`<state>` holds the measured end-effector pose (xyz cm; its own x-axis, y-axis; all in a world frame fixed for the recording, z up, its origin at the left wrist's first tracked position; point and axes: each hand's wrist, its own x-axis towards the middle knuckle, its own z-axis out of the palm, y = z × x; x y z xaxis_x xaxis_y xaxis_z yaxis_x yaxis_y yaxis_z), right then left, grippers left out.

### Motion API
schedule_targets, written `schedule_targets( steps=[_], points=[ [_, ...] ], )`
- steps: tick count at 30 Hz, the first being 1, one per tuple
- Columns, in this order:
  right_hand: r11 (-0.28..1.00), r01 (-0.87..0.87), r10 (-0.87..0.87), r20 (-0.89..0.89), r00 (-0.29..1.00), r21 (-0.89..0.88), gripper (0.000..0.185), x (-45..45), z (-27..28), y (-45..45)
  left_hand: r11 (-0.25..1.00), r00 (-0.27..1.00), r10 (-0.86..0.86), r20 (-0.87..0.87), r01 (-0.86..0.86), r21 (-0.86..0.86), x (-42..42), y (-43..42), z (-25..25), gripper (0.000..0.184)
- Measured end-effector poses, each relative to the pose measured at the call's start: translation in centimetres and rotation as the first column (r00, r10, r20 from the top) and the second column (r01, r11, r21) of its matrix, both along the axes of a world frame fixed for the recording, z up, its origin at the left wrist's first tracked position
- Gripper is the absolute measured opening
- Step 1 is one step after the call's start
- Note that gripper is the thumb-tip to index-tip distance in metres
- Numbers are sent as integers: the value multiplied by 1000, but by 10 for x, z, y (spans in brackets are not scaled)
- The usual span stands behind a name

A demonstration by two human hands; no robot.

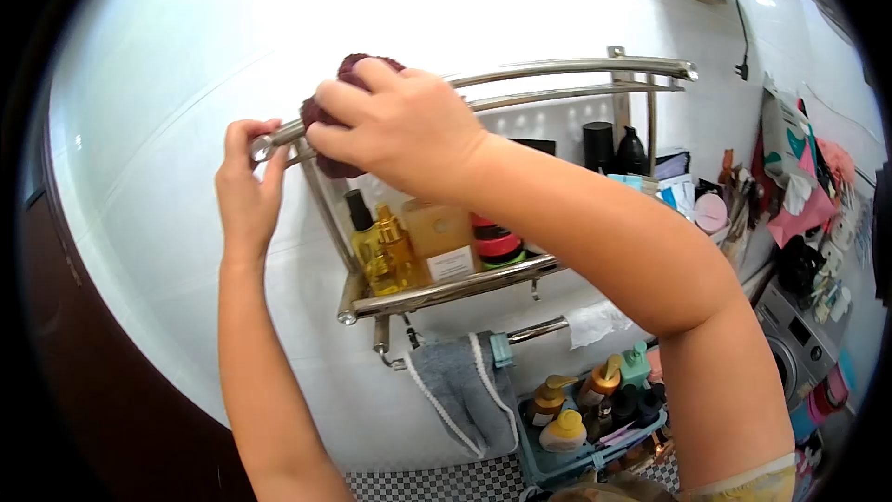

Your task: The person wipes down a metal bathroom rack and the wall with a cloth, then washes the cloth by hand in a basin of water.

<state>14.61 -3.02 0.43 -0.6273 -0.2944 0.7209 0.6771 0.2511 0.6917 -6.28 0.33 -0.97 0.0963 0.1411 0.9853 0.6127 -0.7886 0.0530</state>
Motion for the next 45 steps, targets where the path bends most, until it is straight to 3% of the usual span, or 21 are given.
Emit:
schedule_targets(
  steps=[5,9,11,13,16,19,21,25,31,33,35,37,39,41,43,45],
  points=[
    [996,68,-62,-99,993,62,29,94,-5,-12,995,999,31,-41,-35,-91,0,-5,2,20],
    [988,153,-145,-287,947,7,39,164,-17,-24,992,997,73,-21,-75,-103,4,-10,3,23],
    [971,240,-218,-366,905,17,39,198,-21,-31,994,991,110,-70,-110,8,4,-10,5,24],
    [965,261,-219,-456,863,30,43,230,-28,-30,992,989,128,-80,-127,16,6,-11,9,24],
    [983,184,-162,-598,785,-25,50,247,-34,-36,993,991,106,-85,-102,53,9,-9,10,25],
    [985,173,-150,-616,773,-23,49,225,-35,-33,996,995,58,-77,-52,73,7,-6,8,26],
    [993,118,-92,-549,830,12,47,202,-31,-29,996,996,56,-67,-51,68,5,-3,7,25],
    [990,138,-137,-455,880,-32,48,134,-28,-17,990,993,60,-106,-45,134,3,1,4,20],
    [1000,12,-10,-329,944,5,24,28,-16,-4,994,988,59,-142,-44,103,-2,6,3,17],
    [993,-106,116,-292,949,50,18,-5,-11,11,995,990,53,-133,-41,92,-1,5,2,17],
    [987,-161,163,-261,952,29,14,-34,-9,12,995,997,-54,-64,59,78,3,2,1,18],
    [993,-120,121,-250,961,20,10,-54,-9,9,998,999,-31,-23,32,56,4,4,-2,18],
    [968,-252,244,-196,950,-14,12,-48,-5,13,999,1000,2,19,-3,33,3,6,-2,18],
    [951,-225,186,-190,964,-212,14,-18,-1,5,999,1000,2,2,-2,43,2,6,-2,16],
    [996,-84,82,-201,976,0,17,20,-5,-5,998,1000,3,6,-3,64,7,4,-1,15],
    [995,-21,-8,-277,961,-100,24,66,-10,-10,999,1000,8,1,-8,51,8,3,-1,13]
  ],
)
